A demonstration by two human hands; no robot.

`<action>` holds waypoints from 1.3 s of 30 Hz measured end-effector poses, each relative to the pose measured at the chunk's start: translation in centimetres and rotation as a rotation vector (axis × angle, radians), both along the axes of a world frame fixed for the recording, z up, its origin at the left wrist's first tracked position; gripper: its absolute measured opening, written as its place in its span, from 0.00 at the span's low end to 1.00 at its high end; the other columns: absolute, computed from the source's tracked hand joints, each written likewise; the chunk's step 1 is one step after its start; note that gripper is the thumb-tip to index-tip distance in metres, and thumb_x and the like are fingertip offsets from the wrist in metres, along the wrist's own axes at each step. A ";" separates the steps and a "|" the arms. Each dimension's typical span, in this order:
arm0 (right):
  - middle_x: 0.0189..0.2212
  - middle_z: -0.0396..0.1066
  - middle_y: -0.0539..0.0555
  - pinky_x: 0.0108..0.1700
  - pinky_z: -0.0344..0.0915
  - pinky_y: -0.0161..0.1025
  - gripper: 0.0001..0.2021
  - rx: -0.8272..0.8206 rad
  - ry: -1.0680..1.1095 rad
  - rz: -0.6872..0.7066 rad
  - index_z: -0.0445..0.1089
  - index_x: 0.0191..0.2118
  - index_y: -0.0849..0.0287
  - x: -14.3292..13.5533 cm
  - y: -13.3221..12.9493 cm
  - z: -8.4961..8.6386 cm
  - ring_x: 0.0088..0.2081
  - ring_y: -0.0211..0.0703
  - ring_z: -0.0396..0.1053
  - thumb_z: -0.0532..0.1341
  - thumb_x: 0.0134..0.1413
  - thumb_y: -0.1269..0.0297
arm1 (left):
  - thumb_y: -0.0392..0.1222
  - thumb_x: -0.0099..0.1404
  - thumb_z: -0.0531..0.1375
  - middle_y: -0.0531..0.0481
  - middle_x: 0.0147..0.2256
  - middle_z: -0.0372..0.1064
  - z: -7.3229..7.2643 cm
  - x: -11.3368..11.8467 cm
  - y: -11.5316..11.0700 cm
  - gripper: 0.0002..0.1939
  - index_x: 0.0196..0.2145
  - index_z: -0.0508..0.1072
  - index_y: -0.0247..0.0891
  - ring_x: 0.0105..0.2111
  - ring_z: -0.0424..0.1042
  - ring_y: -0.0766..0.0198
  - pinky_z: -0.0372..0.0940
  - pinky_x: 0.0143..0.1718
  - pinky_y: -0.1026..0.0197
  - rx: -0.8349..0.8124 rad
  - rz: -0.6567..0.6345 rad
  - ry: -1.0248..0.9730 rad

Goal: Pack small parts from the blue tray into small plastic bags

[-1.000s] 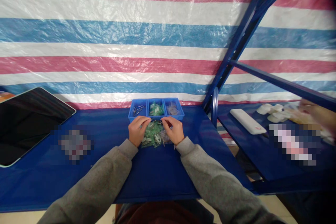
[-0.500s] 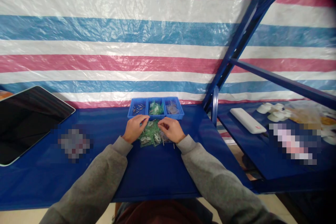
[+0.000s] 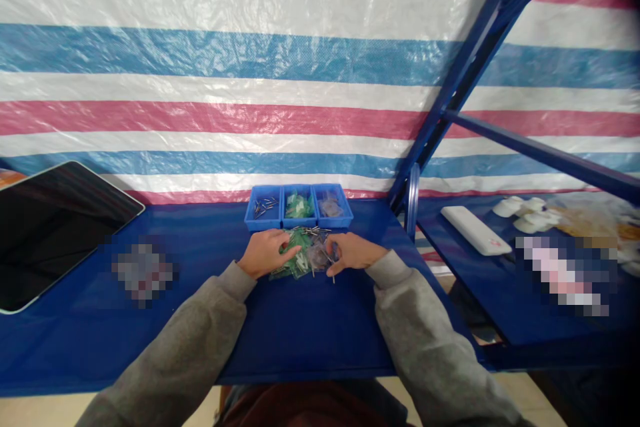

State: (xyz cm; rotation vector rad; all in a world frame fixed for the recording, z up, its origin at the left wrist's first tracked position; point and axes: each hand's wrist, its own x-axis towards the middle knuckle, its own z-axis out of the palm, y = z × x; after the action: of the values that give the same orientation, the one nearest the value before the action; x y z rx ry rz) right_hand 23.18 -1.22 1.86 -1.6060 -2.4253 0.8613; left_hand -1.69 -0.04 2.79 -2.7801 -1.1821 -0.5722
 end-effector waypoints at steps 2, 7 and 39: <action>0.23 0.68 0.48 0.27 0.55 0.33 0.30 -0.002 -0.076 -0.010 0.66 0.37 0.57 0.2 -0.1 -0.5 0.27 0.42 0.66 0.71 0.24 0.47 | 0.58 0.62 0.50 0.46 0.31 0.68 0.3 0.2 -0.3 0.21 0.32 0.71 0.37 0.34 0.67 0.61 0.60 0.36 0.60 -0.022 -0.068 0.003; 0.26 0.68 0.49 0.28 0.56 0.33 0.28 0.048 -0.102 -0.061 0.65 0.37 0.56 -0.7 0.2 -1.1 0.29 0.43 0.67 0.71 0.27 0.50 | 0.70 0.48 0.53 0.38 0.60 0.47 -0.2 0.6 -1.6 0.45 0.57 0.58 0.40 0.58 0.48 0.43 0.44 0.57 0.43 -0.022 -0.113 0.036; 0.65 0.34 0.61 0.60 0.43 0.53 0.42 0.568 -0.066 -0.049 0.33 0.65 0.61 -3.9 -3.1 -5.0 0.64 0.55 0.34 0.48 0.53 0.41 | 0.59 0.60 0.51 0.43 0.60 0.48 -3.5 -1.0 -3.1 0.34 0.60 0.51 0.44 0.62 0.41 0.49 0.39 0.59 0.39 -0.125 0.149 -0.064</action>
State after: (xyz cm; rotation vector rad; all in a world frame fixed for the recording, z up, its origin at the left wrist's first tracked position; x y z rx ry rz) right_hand 19.30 -4.34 -3.13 -1.4698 -2.3560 0.0850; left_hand -2.71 -3.10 -0.72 -2.7597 -1.4725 -0.5972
